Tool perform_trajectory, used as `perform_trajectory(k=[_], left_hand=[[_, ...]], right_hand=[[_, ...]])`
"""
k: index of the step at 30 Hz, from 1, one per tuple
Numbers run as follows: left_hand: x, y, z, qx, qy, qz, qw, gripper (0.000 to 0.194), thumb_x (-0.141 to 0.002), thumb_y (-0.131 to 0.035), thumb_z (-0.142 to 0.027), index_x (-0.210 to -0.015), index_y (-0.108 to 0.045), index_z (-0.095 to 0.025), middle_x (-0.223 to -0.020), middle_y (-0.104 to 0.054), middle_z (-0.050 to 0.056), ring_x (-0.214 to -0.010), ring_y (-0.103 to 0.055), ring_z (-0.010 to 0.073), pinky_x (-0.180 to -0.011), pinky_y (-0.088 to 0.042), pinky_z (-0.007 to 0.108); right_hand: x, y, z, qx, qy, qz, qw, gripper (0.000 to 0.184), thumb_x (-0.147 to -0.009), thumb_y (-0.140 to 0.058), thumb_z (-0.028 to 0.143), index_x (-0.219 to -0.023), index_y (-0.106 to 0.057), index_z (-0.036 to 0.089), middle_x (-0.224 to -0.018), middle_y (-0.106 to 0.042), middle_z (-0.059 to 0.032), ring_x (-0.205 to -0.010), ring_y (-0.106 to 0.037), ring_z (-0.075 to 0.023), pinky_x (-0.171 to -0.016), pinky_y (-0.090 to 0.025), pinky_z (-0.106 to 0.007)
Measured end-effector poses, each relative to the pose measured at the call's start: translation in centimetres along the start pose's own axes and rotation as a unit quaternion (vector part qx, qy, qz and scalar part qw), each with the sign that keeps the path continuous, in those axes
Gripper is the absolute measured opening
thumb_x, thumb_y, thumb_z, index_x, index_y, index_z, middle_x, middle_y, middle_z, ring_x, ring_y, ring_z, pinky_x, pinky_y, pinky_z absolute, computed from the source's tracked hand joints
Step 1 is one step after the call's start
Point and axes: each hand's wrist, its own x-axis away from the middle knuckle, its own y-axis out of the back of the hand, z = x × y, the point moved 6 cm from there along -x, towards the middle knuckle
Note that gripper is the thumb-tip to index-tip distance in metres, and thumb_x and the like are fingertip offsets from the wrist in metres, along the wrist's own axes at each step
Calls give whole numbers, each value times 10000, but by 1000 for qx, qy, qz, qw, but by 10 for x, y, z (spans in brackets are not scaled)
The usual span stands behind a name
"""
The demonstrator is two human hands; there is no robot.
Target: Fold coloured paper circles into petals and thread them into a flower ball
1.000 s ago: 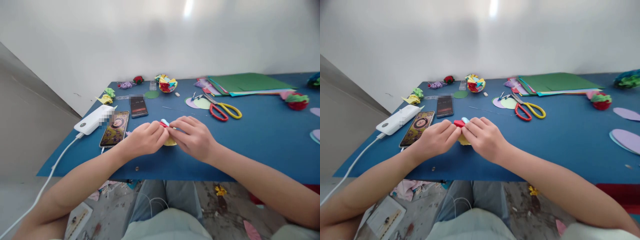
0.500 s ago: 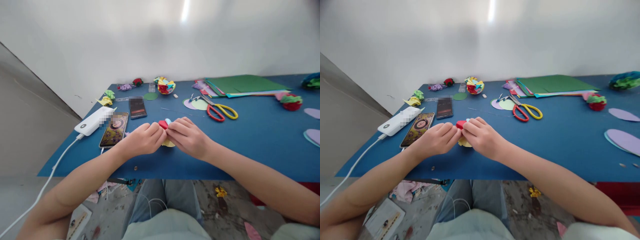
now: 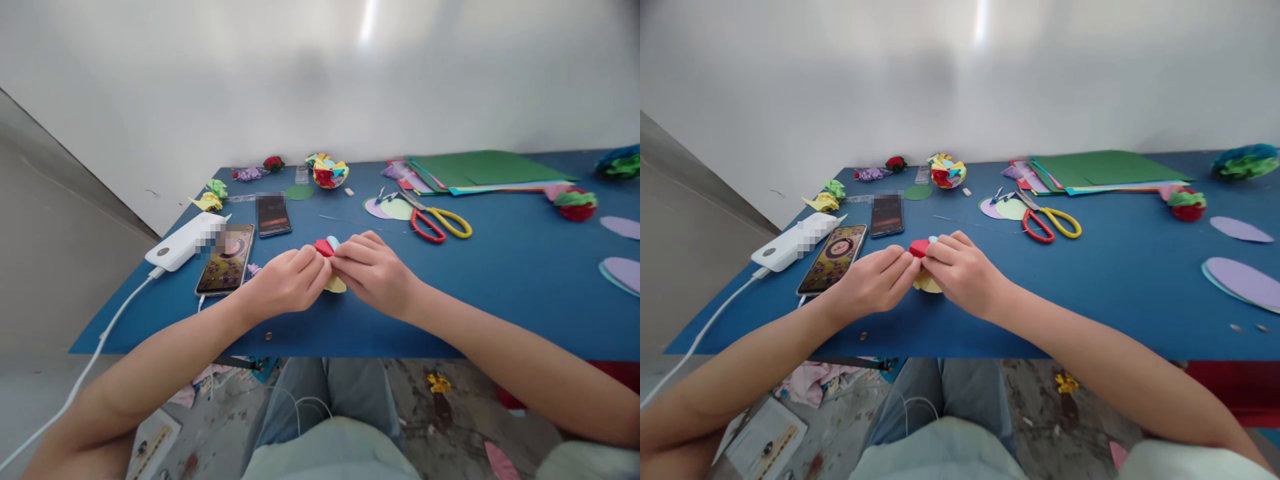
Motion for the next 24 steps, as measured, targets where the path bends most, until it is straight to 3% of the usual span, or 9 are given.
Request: perform_trajectory(k=[6, 11, 14, 16, 18, 19, 22, 24], left_hand=[[0, 1, -1, 16, 5, -4, 1000, 113, -837, -496, -125, -898, -559, -54, -729, -586, 76, -683, -538, 161, -573, -445, 289], [-1, 1, 3, 64, 28, -6, 998, 151, -855, -402, -89, -853, -553, -99, -720, -582, 72, -673, -515, 158, -611, -455, 300], [1, 0, 6, 142, 55, -7, 988, 176, -863, -360, -87, -892, -531, -119, -740, -580, 73, -704, -511, 163, -654, -463, 315], [3, 2, 14, 241, 117, -41, 963, 99, -852, -438, -145, -918, -512, -141, -772, -577, 64, -743, -509, 160, -693, -463, 314], [11, 0, 31, 362, 245, -107, 893, 159, -824, -527, -252, -949, -489, -162, -847, -563, 63, -791, -508, 156, -738, -457, 315], [17, -5, 40, 424, 323, -141, 834, 221, -821, -535, -322, -973, -476, -172, -894, -550, 68, -822, -510, 157, -763, -452, 318], [31, -32, 50, 609, 489, -173, 600, 372, -841, -424, -514, -1039, -435, -199, -992, -528, 80, -916, -531, 165, -815, -450, 329], [28, -51, 38, 734, 507, -114, 438, 455, -834, -350, -595, -1056, -435, -208, -998, -551, 84, -927, -562, 183, -788, -473, 338]], right_hand=[[1, 1, 0, -5, 2, -21, 1000, 221, -872, -459, 143, -687, -579, 150, -708, -604, -31, -679, -486, -125, -666, -380, -280], [4, 1, 0, -1, -2, -34, 999, 183, -863, -474, 134, -720, -586, 155, -715, -607, -29, -710, -529, -131, -670, -390, -286], [5, 3, -1, -2, -8, -52, 999, 144, -853, -490, 134, -762, -597, 164, -739, -615, -30, -732, -541, -137, -677, -405, -292], [5, 6, -2, -13, -14, -70, 997, 101, -837, -519, 137, -792, -603, 170, -759, -620, -32, -725, -540, -139, -663, -411, -296], [4, 12, -3, -37, -26, -102, 994, 56, -813, -562, 151, -829, -607, 180, -785, -623, -36, -705, -537, -138, -642, -419, -299], [3, 17, -4, -54, -38, -121, 991, 60, -801, -581, 158, -846, -607, 188, -794, -620, -38, -696, -535, -135, -631, -426, -297], [3, 28, -7, -112, -90, -170, 975, 115, -776, -607, 144, -872, -599, 209, -802, -599, -39, -689, -540, -128, -609, -455, -279], [4, 32, -10, -138, -130, -194, 963, 135, -774, -595, 115, -869, -582, 210, -804, -591, -40, -711, -551, -132, -621, -470, -275]])
